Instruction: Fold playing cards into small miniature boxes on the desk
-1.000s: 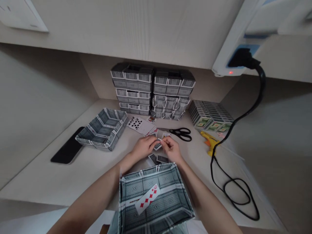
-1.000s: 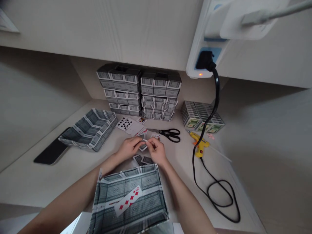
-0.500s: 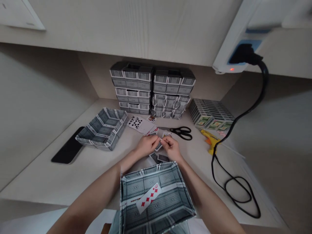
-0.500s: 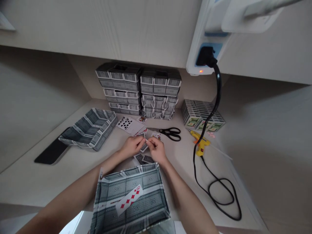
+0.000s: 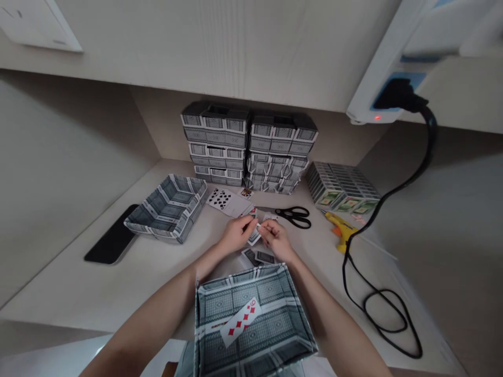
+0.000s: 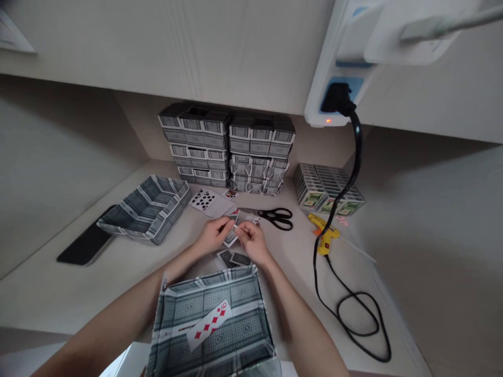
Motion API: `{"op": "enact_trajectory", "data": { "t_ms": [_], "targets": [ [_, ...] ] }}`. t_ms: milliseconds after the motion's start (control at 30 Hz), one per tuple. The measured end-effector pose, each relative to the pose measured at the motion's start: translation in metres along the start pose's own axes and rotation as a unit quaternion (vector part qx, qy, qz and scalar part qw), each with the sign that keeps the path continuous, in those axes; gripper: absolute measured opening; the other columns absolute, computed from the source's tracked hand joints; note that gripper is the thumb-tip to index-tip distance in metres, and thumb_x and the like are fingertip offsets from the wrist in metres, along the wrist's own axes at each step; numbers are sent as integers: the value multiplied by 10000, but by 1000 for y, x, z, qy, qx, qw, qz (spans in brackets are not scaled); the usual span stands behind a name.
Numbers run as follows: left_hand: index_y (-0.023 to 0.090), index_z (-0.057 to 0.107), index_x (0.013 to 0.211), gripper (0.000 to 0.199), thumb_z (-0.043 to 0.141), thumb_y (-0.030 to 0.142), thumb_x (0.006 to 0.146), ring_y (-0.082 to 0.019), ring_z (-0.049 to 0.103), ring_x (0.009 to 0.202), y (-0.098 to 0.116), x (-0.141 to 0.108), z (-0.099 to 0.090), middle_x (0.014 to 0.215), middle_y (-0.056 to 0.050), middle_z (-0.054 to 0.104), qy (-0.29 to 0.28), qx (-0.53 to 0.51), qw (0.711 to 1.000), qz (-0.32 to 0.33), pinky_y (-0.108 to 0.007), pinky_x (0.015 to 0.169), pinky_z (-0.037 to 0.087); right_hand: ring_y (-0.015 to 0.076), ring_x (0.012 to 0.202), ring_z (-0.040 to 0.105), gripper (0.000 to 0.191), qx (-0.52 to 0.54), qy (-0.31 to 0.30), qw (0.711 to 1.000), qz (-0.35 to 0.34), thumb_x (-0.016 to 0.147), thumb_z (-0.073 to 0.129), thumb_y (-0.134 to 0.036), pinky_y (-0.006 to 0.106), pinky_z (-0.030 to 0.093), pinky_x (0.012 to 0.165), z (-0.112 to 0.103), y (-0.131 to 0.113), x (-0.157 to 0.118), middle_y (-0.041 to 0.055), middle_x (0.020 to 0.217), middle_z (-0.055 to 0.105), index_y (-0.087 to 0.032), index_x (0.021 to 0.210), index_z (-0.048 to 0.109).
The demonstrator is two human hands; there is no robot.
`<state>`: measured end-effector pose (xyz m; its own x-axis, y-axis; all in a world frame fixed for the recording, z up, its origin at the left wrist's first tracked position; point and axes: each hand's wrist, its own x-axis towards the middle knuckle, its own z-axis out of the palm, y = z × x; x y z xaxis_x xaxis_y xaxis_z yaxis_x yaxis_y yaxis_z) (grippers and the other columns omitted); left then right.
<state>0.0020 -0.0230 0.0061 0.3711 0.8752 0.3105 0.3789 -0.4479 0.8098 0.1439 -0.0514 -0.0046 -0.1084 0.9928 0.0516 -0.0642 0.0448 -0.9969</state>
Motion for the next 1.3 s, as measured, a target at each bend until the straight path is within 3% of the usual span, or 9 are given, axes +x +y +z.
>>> {"op": "enact_trajectory", "data": {
  "t_ms": [267, 633, 900, 1033, 1100, 1167, 1300],
  "targets": [
    [146, 430, 594, 341, 403, 390, 832, -75, 342, 513, -9, 1, 8, 534, 48, 346, 17, -110, 993, -28, -185, 471, 287, 68, 360, 320, 308, 15, -5, 1000, -8, 701, 587, -476, 208, 239, 379, 3, -2, 0, -84, 413, 383, -196, 647, 472],
    [160, 384, 593, 312, 371, 339, 848, -81, 338, 526, -5, -2, 4, 533, 48, 339, 5, 14, 1000, 15, -192, 490, 286, 73, 375, 329, 319, -36, 12, 999, -7, 708, 567, -499, 209, 248, 380, -1, 4, -3, -77, 436, 386, -195, 655, 488],
    [156, 407, 568, 364, 386, 402, 836, -79, 367, 498, -6, -3, 6, 514, 49, 361, 10, -40, 999, -31, -186, 458, 304, 76, 371, 331, 312, -36, 27, 999, -15, 722, 555, -494, 211, 255, 381, 3, 6, -4, -75, 434, 386, -194, 658, 494],
    [152, 527, 786, 362, 289, 410, 874, -100, 471, 458, -9, -1, -4, 544, 31, 491, 28, -67, 994, -86, -209, 452, 389, 81, 374, 338, 311, -44, 87, 995, -30, 737, 534, -492, 214, 269, 387, -7, 8, -2, -73, 438, 386, -197, 651, 486],
    [161, 523, 957, 288, 328, 356, 871, -124, 552, 564, -13, 1, -18, 648, 3, 568, 84, -4, 994, -66, -242, 560, 460, 86, 395, 351, 295, -77, 131, 988, -41, 740, 531, -479, 213, 280, 398, -16, 11, 1, -64, 459, 405, -191, 675, 509],
    [171, 515, 1044, 260, 448, 285, 820, -172, 591, 790, -20, 4, -32, 856, -54, 613, 137, 129, 981, -38, -309, 740, 476, 101, 469, 412, 275, -116, 166, 977, -61, 729, 549, -454, 217, 324, 447, -23, 15, 3, -35, 531, 474, -180, 707, 542],
    [143, 436, 1198, 416, 478, 196, 788, -249, 472, 1128, -38, 8, -48, 1200, -136, 514, 154, 286, 945, -32, -391, 935, 397, 103, 462, 405, 294, -128, 201, 969, -64, 714, 570, -416, 211, 307, 437, -28, 19, 6, -41, 523, 469, -159, 857, 562]
  ]
}}
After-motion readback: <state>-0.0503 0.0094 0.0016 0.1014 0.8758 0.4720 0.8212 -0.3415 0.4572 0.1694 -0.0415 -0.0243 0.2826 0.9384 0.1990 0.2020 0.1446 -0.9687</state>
